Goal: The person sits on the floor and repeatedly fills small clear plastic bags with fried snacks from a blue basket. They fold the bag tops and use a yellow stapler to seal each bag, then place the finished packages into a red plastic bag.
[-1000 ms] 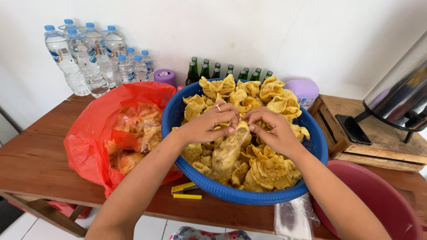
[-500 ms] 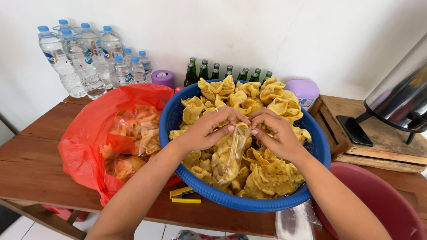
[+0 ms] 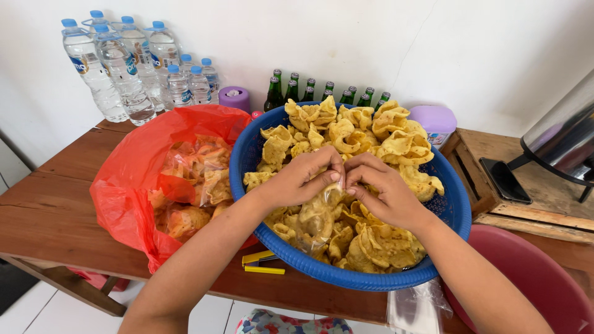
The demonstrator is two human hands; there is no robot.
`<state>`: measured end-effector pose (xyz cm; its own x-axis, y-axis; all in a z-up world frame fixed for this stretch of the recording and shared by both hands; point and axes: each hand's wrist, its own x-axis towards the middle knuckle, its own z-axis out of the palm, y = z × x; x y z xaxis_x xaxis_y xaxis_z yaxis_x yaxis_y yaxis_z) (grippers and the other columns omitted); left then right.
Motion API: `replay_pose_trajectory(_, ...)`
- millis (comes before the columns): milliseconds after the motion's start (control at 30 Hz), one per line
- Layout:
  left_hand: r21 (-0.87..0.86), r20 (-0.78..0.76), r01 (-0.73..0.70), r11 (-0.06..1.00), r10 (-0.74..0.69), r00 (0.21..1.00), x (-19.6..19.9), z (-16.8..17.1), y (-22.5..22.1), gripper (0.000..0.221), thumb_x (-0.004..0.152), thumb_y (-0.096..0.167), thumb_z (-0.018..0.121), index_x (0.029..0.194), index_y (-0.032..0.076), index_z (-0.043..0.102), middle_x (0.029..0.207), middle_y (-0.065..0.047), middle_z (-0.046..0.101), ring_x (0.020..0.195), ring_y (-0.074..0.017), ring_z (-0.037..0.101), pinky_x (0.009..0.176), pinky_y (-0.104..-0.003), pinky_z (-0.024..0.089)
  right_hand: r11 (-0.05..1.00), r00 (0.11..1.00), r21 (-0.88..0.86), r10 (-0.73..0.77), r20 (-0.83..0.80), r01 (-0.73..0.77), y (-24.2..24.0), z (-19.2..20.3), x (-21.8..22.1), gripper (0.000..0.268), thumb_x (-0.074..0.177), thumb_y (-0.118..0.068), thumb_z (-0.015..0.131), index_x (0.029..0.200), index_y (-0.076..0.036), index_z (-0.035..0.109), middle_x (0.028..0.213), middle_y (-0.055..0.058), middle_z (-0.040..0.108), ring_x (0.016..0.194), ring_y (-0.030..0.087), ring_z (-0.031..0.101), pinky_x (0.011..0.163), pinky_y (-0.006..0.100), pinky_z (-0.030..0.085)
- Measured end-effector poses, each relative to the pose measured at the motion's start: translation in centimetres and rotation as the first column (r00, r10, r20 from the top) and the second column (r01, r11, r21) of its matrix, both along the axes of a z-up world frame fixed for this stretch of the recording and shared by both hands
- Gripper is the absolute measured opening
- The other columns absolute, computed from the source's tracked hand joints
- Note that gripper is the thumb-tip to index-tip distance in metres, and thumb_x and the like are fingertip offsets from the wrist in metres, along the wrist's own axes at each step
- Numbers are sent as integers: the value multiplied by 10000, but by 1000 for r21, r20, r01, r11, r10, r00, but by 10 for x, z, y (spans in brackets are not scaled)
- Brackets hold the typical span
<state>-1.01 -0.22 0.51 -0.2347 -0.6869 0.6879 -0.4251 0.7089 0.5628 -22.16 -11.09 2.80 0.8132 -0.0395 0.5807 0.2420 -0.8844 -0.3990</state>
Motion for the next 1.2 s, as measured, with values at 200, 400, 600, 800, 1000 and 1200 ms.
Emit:
replay_pose_trajectory(200, -8, 5, -5, 1000, 5, 1000, 3, -3, -3, 119, 1057, 157, 598, 1050, 46, 556, 922, -41, 621, 878, -171, 618, 833, -309, 505, 999, 1000, -26, -21, -16, 21, 6, -4, 0, 74, 922, -27, 670, 978, -52, 628, 1059, 76, 638, 959, 231, 658, 837, 336, 527)
replay_pose_trajectory(400, -12, -44, 48, 999, -48, 998, 18, -3, 0, 87, 1042, 145, 644, 1037, 60, 659, 977, -35, 686, 950, -159, 653, 885, -323, 517, 999, 999, 36, 1, 48, -3, 1, -3, -2, 74, 937, -15, 664, 980, -43, 611, 1032, 84, 688, 963, 217, 693, 848, 325, 545)
replay_pose_trajectory(600, 15, -94, 89, 996, -87, 992, 15, -5, 0, 77, 1055, 145, 614, 1022, 76, 615, 1070, -15, 732, 1033, -133, 655, 961, -331, 509, 996, 1000, 86, 19, -7, -18, 3, -5, -2, 98, 897, -11, 720, 978, -41, 673, 949, 70, 706, 888, 202, 705, 786, 314, 548)
replay_pose_trajectory(800, 1, -36, 58, 998, -58, 998, 16, -8, 0, 104, 1073, 156, 597, 1038, 69, 642, 1013, -22, 691, 1003, -145, 643, 934, -331, 504, 992, 992, 9, 124, -22, -124, 5, -4, -5, 90, 884, -8, 725, 962, -40, 694, 961, 73, 673, 916, 206, 671, 813, 321, 536)
replay_pose_trajectory(1000, 208, -273, 265, 942, -205, 940, 18, -11, -4, 129, 1085, 191, 557, 1054, 68, 579, 959, -3, 642, 956, -122, 624, 918, -308, 500, 993, 998, 98, 64, 25, -67, 1, -3, -6, 41, 924, -25, 667, 950, -39, 638, 1035, 85, 619, 940, 194, 614, 831, 321, 499)
replay_pose_trajectory(1200, -31, 49, 106, 994, -105, 993, 14, 3, 4, 141, 956, 178, 699, 987, 57, 632, 954, -25, 620, 1025, -181, 567, 951, -354, 453, 970, 999, 243, -14, -41, 23, 7, -4, -2, 37, 977, -57, 591, 1012, -51, 577, 1040, 71, 638, 837, 170, 639, 745, 311, 528)
